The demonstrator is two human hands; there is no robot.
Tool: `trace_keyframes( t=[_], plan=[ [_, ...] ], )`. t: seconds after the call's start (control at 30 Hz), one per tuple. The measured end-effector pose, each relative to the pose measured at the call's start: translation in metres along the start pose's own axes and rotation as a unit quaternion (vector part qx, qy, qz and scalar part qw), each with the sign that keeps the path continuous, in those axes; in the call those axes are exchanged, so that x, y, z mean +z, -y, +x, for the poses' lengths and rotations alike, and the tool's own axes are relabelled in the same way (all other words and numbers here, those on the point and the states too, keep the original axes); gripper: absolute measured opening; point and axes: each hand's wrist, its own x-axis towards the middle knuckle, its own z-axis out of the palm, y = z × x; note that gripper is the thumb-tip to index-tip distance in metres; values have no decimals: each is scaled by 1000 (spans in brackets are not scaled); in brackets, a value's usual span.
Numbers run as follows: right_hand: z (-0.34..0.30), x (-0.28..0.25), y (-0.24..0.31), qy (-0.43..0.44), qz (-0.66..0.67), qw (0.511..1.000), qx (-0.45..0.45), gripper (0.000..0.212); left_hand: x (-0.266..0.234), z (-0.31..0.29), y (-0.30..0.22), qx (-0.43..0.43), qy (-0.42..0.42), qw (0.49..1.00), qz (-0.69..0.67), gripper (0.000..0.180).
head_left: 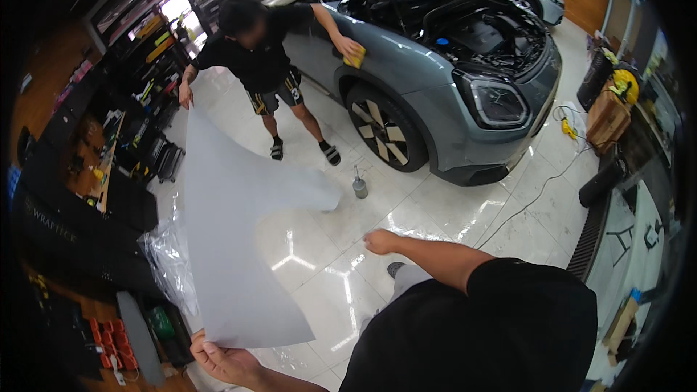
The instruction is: The person applies a protective film to the front fender of a gray car. They spray the surface with a liquid solution, position the film, and use a yellow squeegee to smooth it out and remove air bubbles. The person carefully tucks the film into the edges and contours of the fender. Later, they handle a large sheet of white vinyl wrap with an assistant.
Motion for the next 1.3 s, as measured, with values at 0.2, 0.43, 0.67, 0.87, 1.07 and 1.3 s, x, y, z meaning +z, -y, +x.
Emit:
trace_keyframes(
  t=[0.2, 0.43, 0.67, 0.87, 1.07, 1.3],
  plan=[
    [-194, 92, -67, 234, -140, 945, 183, 37, -22, 16, 18, -5, 52, 995, -84, 21],
    [-397, 170, -115, 342, -27, 910, 230, 44, -9, 26, 21, -40, 38, 992, -117, 22],
    [-515, 249, -99, 296, 216, 878, 308, 37, 20, 24, 16, -42, 27, 994, -100, 21],
    [-406, 187, -114, 157, 174, 918, 321, 36, 52, 29, 27, -55, 6, 995, -80, 20],
    [-382, 154, -110, 68, 196, 926, 315, 34, 74, 29, 22, -41, 4, 997, -66, 20],
    [-444, 196, -111, 216, 206, 902, 312, 33, 93, 17, 25, -55, -6, 998, 3, 21]
  ],
)
